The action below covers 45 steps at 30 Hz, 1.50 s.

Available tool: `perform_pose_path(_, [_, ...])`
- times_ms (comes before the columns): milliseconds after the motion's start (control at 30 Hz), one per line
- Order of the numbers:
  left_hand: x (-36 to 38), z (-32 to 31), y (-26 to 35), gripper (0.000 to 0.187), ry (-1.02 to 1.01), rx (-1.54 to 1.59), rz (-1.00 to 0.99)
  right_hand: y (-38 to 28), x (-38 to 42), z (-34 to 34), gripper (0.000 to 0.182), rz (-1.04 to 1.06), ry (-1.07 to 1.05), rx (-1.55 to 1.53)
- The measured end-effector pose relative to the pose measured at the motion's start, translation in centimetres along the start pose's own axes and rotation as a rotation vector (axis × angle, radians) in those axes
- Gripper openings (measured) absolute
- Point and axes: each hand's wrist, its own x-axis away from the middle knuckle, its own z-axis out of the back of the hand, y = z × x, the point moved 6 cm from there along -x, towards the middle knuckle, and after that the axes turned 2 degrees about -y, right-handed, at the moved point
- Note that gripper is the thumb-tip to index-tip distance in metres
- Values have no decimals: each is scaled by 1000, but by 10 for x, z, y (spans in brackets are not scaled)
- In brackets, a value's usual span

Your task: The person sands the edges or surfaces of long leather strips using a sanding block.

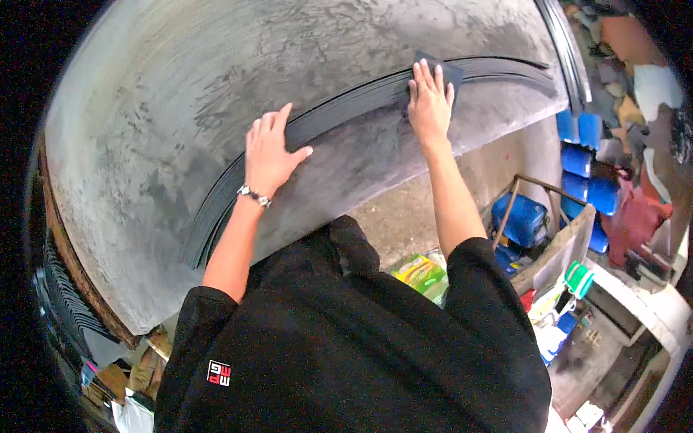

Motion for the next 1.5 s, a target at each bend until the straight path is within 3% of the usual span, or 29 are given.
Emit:
perform_pose_path(33, [12, 13, -12, 103, -6, -59, 5, 1, 0, -2, 47, -21, 7, -20])
perform_pose_path(133, [55, 41, -63, 101, 8, -179, 157, 3, 7, -10, 47, -37, 63, -25])
perform_pose_path(167, [66, 47, -73, 88, 54, -151, 178, -1, 7, -10, 47, -32, 90, -18])
perform_pose_path(267, [77, 33, -89, 76, 99, 52, 69, -31, 15, -9, 47, -101, 113, -69])
perform_pose_path(300, [79, 35, -85, 66, 174, 62, 53, -76, 28, -4, 48, -57, 76, -109])
perform_pose_path(367, [79, 36, -83, 64, 197, 56, 57, -206, 70, 0, 53, 218, 35, -160])
perform_pose_path(400, [80, 35, -83, 63, 202, 56, 55, -267, 94, 5, 59, 309, -94, -221])
perform_pose_path(467, [80, 28, -92, 61, 192, 38, 49, -325, 130, 1, 58, 430, -166, -410])
perform_pose_path(533, [78, 32, -88, 62, 180, 91, 43, -283, 107, 4, 56, 414, -202, -289])
perform_pose_path(567, [77, 33, -87, 63, 161, 70, 63, -249, 88, 8, 60, 409, -89, -132])
perform_pose_path(667, [79, 33, -89, 61, 191, 93, 56, -118, 33, 6, 43, 36, -3, 27])
perform_pose_path(733, [81, 31, -89, 60, 193, 106, 54, -95, 26, -13, 46, -100, 118, 72])
perform_pose_path(800, [77, 34, -92, 59, 201, 97, 55, -194, 63, -5, 48, 34, 118, -27])
perform_pose_path(833, [77, 34, -90, 59, 197, 91, 56, -253, 90, 2, 50, 202, 6, -140])
perform_pose_path(900, [81, 22, -95, 60, 203, 44, 33, -294, 128, 11, 54, 417, -166, -315])
perform_pose_path(933, [80, 24, -91, 60, 193, 49, 33, -294, 137, 10, 56, 465, -222, -384])
perform_pose_path(967, [79, 28, -89, 60, 187, 49, 37, -267, 122, 12, 58, 458, -194, -228])
perform_pose_path(1033, [80, 31, -87, 61, 184, 34, 34, -174, 77, 9, 52, 295, 33, -40])
perform_pose_path(1100, [80, 29, -86, 63, 178, 29, 26, -75, 30, 4, 47, -91, 22, -68])
perform_pose_path(1133, [79, 30, -87, 63, 183, 22, 27, -57, 26, -7, 47, -184, 111, 57])
perform_pose_path(1200, [81, 26, -88, 65, 161, 2, 41, -131, 41, -4, 50, -147, 45, 7])
perform_pose_path(1267, [81, 25, -88, 69, 150, -48, 30, -256, 99, 3, 55, 214, -19, -173])
perform_pose_path(1300, [87, 25, -89, 71, 139, -90, 15, -298, 132, -1, 53, 342, -160, -234])
perform_pose_path(1400, [105, 41, -90, 91, 62, -281, 91, -267, 127, 19, 51, 403, -165, -240])
perform_pose_path(1467, [130, 48, -101, 96, 129, -373, 145, -167, 83, 7, 50, 200, 13, 7])
perform_pose_path(1500, [142, 46, -108, 101, 104, -382, 172, -113, 56, 14, 48, -44, -52, -12])
